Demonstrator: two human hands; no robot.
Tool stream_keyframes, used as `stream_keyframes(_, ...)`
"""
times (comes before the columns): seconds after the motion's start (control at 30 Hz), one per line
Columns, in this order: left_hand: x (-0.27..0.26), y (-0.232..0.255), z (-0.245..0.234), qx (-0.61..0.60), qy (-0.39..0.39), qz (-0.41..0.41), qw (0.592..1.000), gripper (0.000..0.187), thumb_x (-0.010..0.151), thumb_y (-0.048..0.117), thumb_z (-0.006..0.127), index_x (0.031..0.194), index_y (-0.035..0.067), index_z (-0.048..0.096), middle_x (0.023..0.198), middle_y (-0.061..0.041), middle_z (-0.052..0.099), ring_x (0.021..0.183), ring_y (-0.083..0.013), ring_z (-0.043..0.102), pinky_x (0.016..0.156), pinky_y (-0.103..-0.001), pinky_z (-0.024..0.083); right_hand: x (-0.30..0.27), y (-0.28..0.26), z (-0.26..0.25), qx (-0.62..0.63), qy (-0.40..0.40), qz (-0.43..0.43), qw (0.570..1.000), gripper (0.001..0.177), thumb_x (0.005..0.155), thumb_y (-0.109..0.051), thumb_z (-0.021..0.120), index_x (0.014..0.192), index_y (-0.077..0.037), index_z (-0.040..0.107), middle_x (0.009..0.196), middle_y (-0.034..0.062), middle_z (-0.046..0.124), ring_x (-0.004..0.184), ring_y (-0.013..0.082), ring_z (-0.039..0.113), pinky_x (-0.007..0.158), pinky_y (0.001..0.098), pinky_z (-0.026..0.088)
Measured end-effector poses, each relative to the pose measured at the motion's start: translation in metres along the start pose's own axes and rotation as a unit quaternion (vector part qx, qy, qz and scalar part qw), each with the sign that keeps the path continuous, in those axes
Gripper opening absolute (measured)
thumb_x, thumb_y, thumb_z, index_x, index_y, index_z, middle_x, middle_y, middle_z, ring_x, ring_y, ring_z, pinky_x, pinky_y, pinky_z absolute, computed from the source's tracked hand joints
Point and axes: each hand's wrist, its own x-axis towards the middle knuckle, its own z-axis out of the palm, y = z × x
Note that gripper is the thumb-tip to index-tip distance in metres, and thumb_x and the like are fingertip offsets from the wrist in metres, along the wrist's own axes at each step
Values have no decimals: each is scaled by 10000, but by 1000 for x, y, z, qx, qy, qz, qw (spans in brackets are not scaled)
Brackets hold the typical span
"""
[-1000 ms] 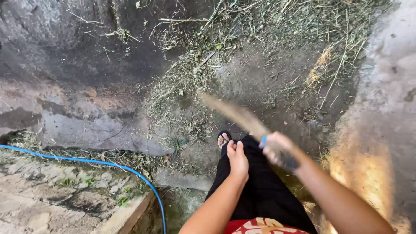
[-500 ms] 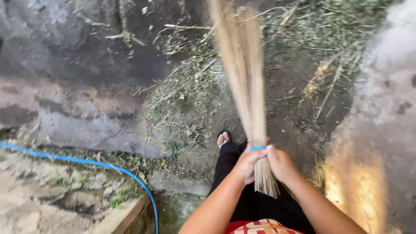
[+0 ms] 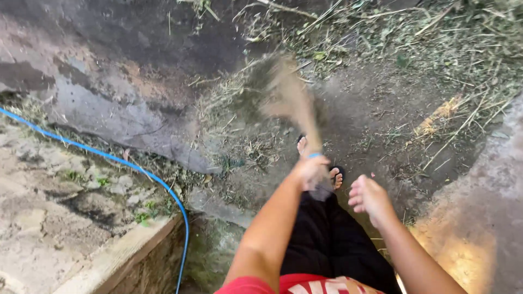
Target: Sweeping dried grass and debris off large rocks and a stone pathway using a handheld broom.
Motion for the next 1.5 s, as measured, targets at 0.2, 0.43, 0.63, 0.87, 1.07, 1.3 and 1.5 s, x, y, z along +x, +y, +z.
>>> stream_keyframes(0.2, -105, 72, 37, 91, -249, 149, 953, 891, 701, 68, 789, 1515, 108, 429, 1209, -109, 575, 1067, -216, 589, 904, -370, 489, -7, -78, 44, 317, -18, -57, 947, 690, 986, -673, 292, 1268, -96, 543, 1044, 85, 661, 951, 208, 659, 779, 372, 558)
stream_keyframes(0.43, -115, 111, -76, 24, 55, 237, 970, 988, 794, 109, 727, 1618, 145, 182, 1213, -149, 611, 1031, -232, 629, 903, -364, 548, 22, -90, 86, 312, -144, -34, 939, 697, 1002, -656, 330, 1325, -67, 517, 1061, 113, 637, 949, 248, 644, 768, 426, 544)
stream_keyframes(0.63, 24, 104, -85, 87, 104, 5, 991, 680, 865, 342, 625, 1445, 41, 440, 1038, -176, 667, 818, -272, 640, 683, -398, 539, 48, -96, 96, 250, -70, 29, 965, 645, 1007, -578, 378, 1374, -63, 505, 1141, 116, 632, 996, 258, 631, 792, 433, 526)
stream_keyframes(0.87, -45, 107, 35, 230, -168, -12, 958, 1154, 699, 310, 845, 1594, 47, 167, 1315, -173, 632, 1183, -266, 636, 991, -348, 513, 131, -35, 17, 401, 146, 11, 904, 683, 1051, -616, 278, 1377, -53, 485, 1211, 149, 647, 1087, 277, 654, 959, 440, 543)
stream_keyframes(1.07, -148, 173, -37, 241, -245, 231, 910, 1044, 760, 318, 822, 1652, 123, 316, 1583, -188, 513, 1478, -280, 484, 1211, -356, 363, 107, -70, 18, 369, 89, -85, 921, 481, 1108, -516, 379, 1324, -105, 504, 1145, 123, 601, 1028, 298, 608, 914, 489, 532)
stream_keyframes(1.3, -92, 224, -119, -2, 161, 236, 958, 1042, 778, 113, 648, 1659, 210, 102, 1106, -115, 636, 833, -229, 610, 735, -401, 542, 104, -103, 65, 321, 41, 17, 946, 516, 1063, -552, 382, 1323, -128, 520, 1172, 83, 582, 1041, 265, 600, 811, 460, 513)
stream_keyframes(1.5, -54, 212, -77, 150, 92, 137, 975, 951, 793, 144, 741, 1597, 102, 235, 1113, -149, 660, 863, -217, 657, 743, -391, 567, 106, -102, 82, 314, -2, 30, 949, 496, 1056, -533, 426, 1298, -115, 539, 1116, 85, 609, 984, 255, 610, 772, 445, 513)
